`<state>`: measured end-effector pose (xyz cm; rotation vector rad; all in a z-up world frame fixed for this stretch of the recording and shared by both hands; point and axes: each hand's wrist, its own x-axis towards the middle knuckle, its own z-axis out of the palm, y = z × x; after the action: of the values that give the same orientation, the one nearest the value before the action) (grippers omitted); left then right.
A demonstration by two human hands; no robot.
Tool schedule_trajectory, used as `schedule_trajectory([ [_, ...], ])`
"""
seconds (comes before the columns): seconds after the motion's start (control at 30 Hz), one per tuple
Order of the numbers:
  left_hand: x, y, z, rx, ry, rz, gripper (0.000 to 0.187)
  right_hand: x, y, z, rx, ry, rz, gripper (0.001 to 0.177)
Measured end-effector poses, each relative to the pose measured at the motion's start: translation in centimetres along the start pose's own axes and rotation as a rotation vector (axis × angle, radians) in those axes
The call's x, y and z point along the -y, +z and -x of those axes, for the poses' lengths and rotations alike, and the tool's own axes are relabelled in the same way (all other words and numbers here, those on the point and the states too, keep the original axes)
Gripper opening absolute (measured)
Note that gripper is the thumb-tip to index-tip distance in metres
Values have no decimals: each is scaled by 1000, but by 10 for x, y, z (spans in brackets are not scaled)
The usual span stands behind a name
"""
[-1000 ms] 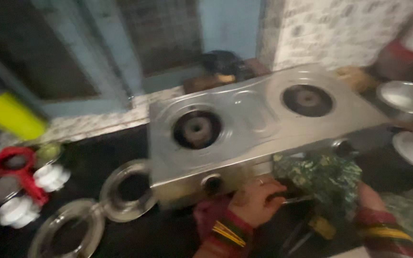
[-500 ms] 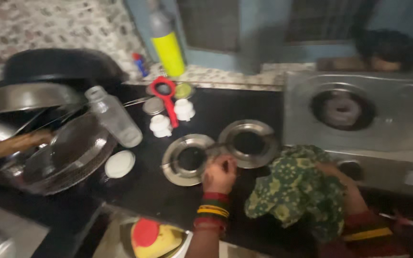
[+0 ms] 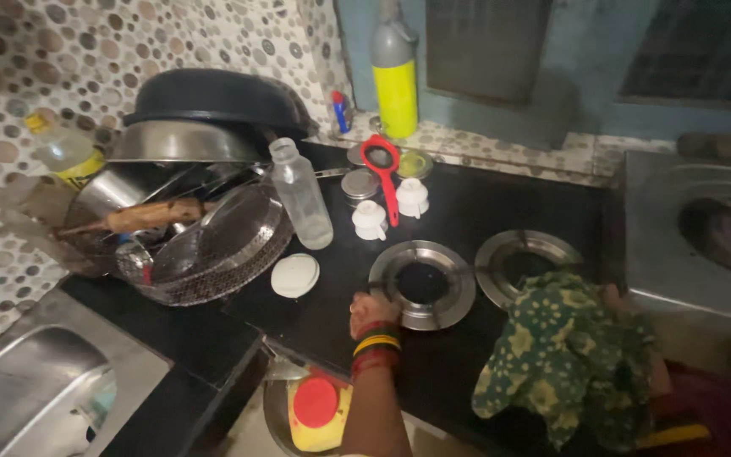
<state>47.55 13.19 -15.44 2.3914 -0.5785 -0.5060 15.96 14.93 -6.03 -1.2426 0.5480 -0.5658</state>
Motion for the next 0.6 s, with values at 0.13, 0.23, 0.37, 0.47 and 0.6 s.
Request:
schedule_trajectory([
  [0.13,-7,42,-27,-27,165,937,48,8,23,-10,87,19,-17,38],
  [0.23,-4,33,-18,44,77,1482,38,6,37,-1,158,64,-48,35],
  [0.37,29,-51,16,68,183,1664,47,3,53,15,286,160,-134,31],
  [0.47,65,-123,60,106,334,1628,31,-3,72,26,373,199,-152,29],
  [0.6,84,-175,135,-138,316,1594,33,-6,103,28,351,194,-212,21],
])
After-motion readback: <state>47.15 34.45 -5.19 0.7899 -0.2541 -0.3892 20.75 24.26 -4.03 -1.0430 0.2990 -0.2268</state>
